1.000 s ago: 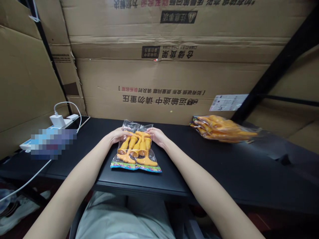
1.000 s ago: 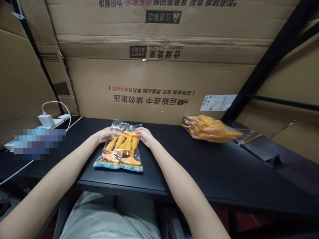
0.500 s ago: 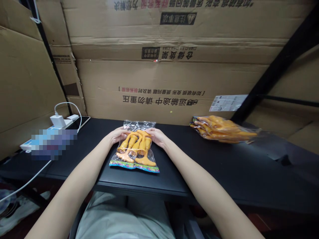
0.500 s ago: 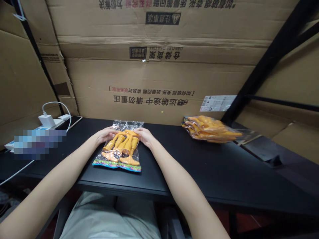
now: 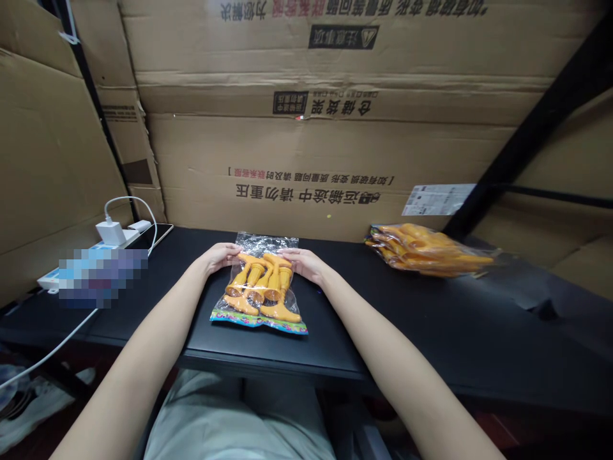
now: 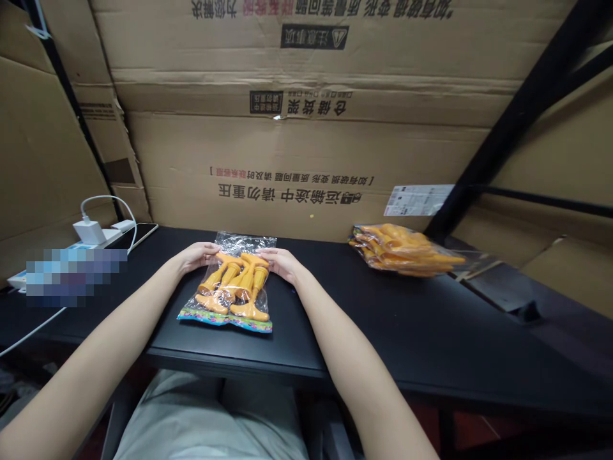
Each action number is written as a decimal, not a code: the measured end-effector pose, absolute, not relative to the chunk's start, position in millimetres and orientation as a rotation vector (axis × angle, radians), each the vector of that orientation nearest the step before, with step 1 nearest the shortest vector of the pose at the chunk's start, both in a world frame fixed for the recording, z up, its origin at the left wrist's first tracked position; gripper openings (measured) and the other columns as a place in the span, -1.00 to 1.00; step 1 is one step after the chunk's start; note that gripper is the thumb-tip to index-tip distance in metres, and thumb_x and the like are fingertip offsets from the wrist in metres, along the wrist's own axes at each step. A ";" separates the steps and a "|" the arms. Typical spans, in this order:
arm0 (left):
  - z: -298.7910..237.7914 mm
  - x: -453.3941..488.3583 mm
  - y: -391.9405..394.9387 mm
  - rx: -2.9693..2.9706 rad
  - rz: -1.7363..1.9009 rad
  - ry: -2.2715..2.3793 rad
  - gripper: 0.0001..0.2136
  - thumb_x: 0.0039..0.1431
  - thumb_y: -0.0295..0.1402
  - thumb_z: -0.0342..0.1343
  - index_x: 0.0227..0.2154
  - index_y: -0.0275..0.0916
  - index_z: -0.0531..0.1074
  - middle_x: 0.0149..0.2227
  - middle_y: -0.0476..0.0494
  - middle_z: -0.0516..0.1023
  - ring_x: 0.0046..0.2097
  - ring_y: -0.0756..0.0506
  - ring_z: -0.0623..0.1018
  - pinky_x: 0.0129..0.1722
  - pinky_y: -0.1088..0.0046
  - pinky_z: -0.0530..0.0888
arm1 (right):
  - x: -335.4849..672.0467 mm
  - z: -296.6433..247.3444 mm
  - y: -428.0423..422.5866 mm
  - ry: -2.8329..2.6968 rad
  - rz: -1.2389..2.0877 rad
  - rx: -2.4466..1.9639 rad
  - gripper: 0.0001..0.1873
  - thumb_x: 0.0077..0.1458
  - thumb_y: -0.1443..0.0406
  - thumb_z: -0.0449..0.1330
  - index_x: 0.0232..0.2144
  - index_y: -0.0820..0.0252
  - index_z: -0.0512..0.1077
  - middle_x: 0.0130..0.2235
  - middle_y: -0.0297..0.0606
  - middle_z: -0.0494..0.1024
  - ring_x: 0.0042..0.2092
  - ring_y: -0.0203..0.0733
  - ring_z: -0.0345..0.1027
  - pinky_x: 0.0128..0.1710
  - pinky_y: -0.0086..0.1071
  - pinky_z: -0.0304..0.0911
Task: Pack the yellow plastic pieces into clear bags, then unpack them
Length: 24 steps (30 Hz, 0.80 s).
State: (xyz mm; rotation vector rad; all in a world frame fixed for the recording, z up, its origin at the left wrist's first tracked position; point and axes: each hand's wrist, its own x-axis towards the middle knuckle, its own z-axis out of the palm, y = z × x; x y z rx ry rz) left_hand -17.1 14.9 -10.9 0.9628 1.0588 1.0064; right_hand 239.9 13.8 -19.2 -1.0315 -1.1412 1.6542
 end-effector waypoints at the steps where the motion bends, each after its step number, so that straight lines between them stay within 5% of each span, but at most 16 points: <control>1: -11.5 -18.3 15.4 0.977 1.001 1.052 -0.92 0.01 -0.63 0.19 -0.47 -0.39 0.42 -0.48 -0.15 0.54 -0.47 0.00 0.57 -0.37 0.50 0.54 | 241.5 -18.3 13.3 -1.149 1.665 -1.036 -0.84 -0.11 0.50 0.29 -0.37 0.29 0.53 -0.36 -0.17 0.61 -0.39 -0.31 0.45 -0.33 -0.45 0.36; 9: -18.1 -20.7 18.4 1.112 1.031 1.028 -0.83 -0.11 -0.47 0.34 -0.47 -0.39 0.46 -0.51 -0.12 0.54 -0.48 0.01 0.55 -0.38 0.49 0.53 | 242.5 -15.8 9.7 -1.211 1.707 -1.038 -0.87 -0.02 0.49 0.24 -0.36 0.29 0.54 -0.27 -0.11 0.62 -0.33 -0.30 0.48 -0.28 -0.45 0.38; 17: -19.8 -25.2 21.2 1.094 1.064 1.076 -0.82 -0.20 -0.54 0.36 -0.47 -0.38 0.50 -0.51 -0.12 0.56 -0.46 0.01 0.55 -0.41 0.53 0.53 | 244.5 -16.4 12.5 -1.223 1.695 -1.044 -0.77 -0.05 0.52 0.22 -0.30 0.26 0.55 -0.32 -0.16 0.62 -0.33 -0.29 0.49 -0.25 -0.42 0.38; 24: -19.2 -27.4 19.7 1.133 1.083 1.090 -0.87 -0.20 -0.62 0.28 -0.51 -0.37 0.52 -0.49 -0.15 0.58 -0.42 -0.01 0.57 -0.38 0.52 0.52 | 243.9 -17.7 13.1 -1.235 1.586 -1.045 -0.86 -0.11 0.51 0.19 -0.55 0.23 0.47 -0.42 -0.21 0.60 -0.39 -0.29 0.45 -0.33 -0.44 0.33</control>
